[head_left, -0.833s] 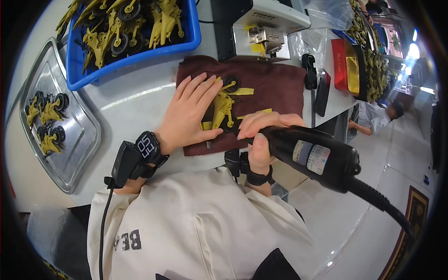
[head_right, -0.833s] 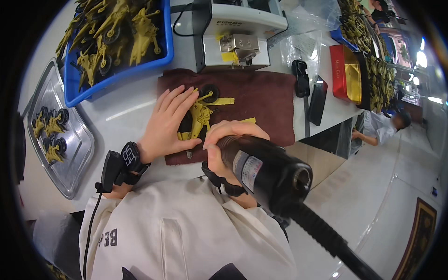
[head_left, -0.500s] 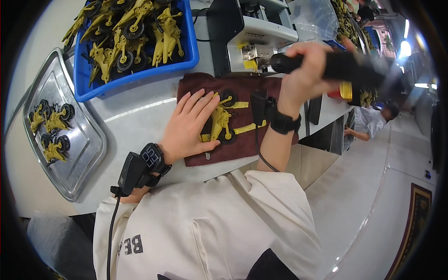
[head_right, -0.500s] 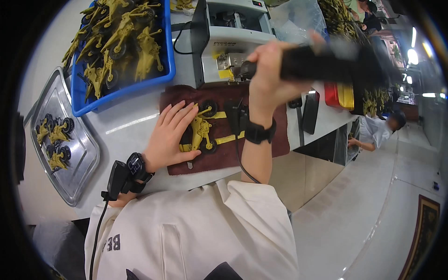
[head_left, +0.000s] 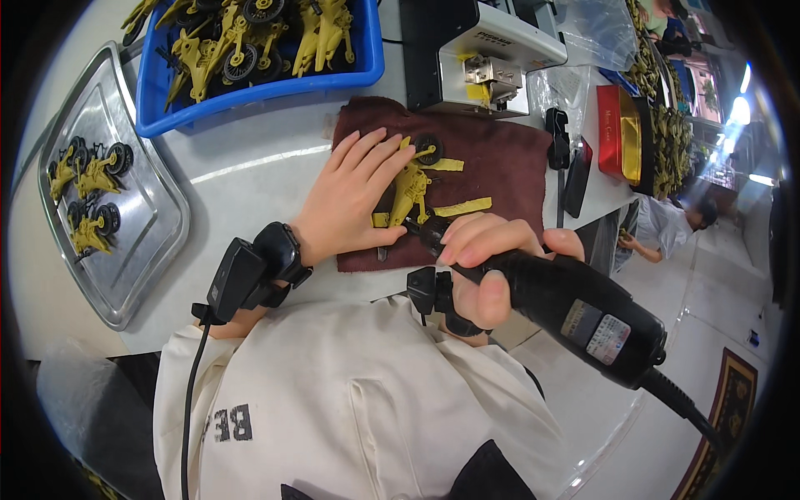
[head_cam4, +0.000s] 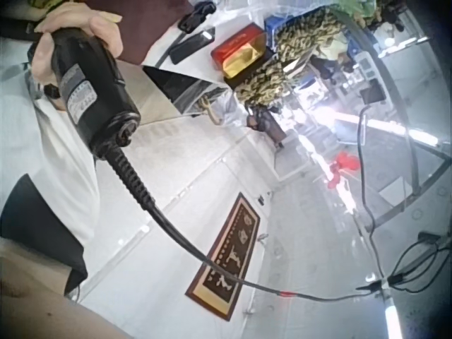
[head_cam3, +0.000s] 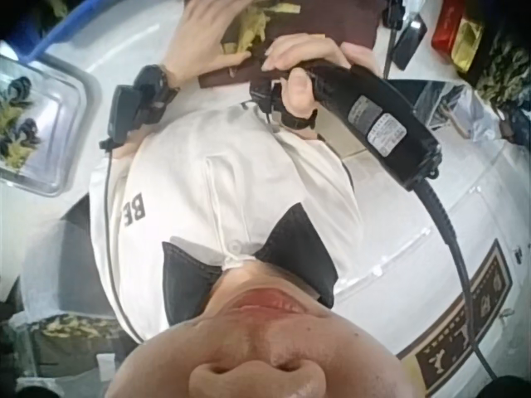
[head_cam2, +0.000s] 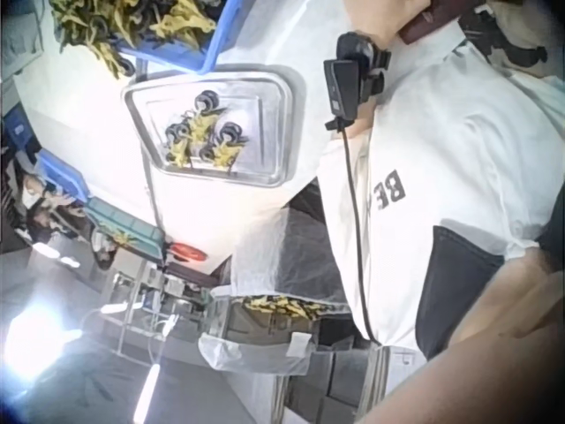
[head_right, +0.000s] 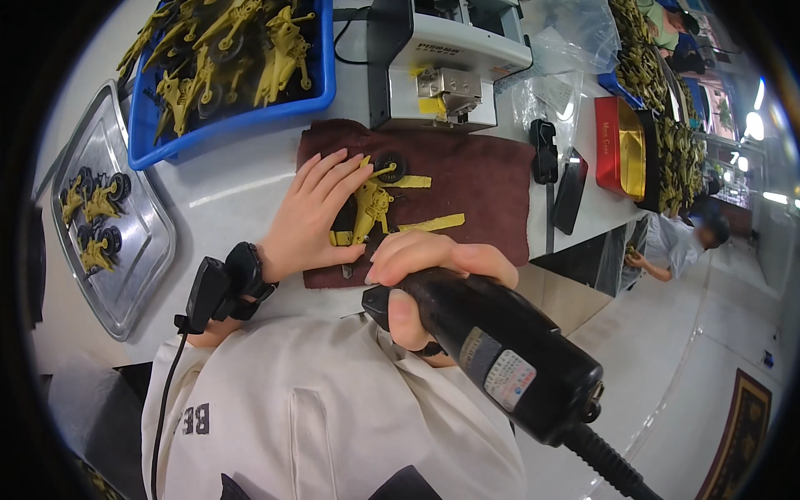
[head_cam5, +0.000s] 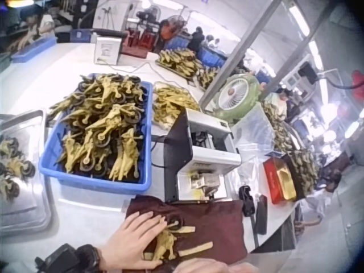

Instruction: Assembling small yellow toy motorcycles using an electric screwdriver at a production workbench.

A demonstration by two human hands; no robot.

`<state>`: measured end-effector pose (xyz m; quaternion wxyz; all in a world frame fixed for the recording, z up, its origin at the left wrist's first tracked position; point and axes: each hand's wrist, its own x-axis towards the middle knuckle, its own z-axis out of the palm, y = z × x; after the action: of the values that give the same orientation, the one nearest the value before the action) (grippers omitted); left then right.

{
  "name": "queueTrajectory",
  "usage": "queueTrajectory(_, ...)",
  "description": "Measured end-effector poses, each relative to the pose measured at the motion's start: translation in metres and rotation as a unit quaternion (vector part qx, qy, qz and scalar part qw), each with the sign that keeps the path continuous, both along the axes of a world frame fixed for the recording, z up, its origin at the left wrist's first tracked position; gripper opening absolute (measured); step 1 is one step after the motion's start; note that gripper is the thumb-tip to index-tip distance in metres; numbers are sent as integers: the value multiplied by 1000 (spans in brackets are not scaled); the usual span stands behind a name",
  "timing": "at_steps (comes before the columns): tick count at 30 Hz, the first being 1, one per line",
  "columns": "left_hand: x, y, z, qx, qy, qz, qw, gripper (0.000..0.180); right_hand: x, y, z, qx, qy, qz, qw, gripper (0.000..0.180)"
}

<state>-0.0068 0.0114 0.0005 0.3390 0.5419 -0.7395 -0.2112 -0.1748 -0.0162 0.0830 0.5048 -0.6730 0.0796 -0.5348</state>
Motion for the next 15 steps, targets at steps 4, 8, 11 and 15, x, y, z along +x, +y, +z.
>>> queueTrajectory(4, -1, 0, -4, -7, -5, 0, 1000, 88, 11, 7, -14, 42, 25, -27, 998, 60)
queueTrajectory(8, 1, -1, 2, -8, -16, 0, 1000, 83, 23, 10, -17, 11, 97, -61, 993, 54)
queueTrajectory(11, 0, 4, -4, -30, -20, 35, 999, 75, 34, 16, -16, -31, 137, -47, 989, 55)
queueTrajectory(15, -1, 7, -3, -31, -19, 20, 999, 86, 33, 32, -12, 24, 141, -100, 985, 48)
